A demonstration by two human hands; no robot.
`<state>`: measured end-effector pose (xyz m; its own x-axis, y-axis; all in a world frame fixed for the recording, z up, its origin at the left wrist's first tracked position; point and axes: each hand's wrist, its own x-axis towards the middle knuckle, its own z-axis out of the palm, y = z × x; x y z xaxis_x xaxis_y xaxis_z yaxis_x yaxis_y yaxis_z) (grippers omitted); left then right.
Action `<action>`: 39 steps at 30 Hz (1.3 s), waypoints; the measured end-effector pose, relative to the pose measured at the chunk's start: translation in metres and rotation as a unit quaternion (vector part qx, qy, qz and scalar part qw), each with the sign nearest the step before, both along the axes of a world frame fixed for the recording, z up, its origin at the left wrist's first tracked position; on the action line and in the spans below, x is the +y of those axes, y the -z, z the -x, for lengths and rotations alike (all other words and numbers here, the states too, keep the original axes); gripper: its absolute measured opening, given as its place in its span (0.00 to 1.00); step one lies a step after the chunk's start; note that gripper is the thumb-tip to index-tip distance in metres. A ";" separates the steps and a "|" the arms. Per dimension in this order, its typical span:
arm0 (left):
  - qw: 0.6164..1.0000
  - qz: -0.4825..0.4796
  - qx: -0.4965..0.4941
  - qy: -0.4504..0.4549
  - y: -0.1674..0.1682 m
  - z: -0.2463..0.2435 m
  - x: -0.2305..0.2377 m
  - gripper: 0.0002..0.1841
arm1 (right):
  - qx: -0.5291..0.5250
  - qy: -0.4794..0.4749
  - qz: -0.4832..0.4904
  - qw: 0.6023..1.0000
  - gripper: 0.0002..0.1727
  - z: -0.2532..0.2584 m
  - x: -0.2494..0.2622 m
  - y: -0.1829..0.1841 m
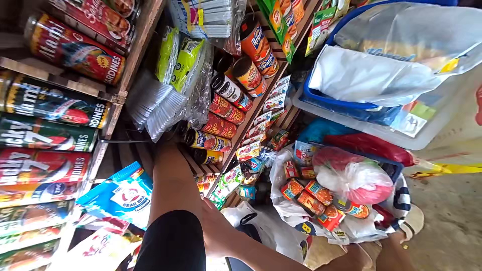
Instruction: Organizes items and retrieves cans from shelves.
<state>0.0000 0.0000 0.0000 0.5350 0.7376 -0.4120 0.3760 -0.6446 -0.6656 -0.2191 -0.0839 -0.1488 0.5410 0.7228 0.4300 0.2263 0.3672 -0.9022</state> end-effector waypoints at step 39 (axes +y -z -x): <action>0.995 -0.071 -0.043 -0.064 0.033 0.046 0.062 0.26 | 0.002 -0.009 0.045 0.999 0.53 -0.001 -0.004 -0.008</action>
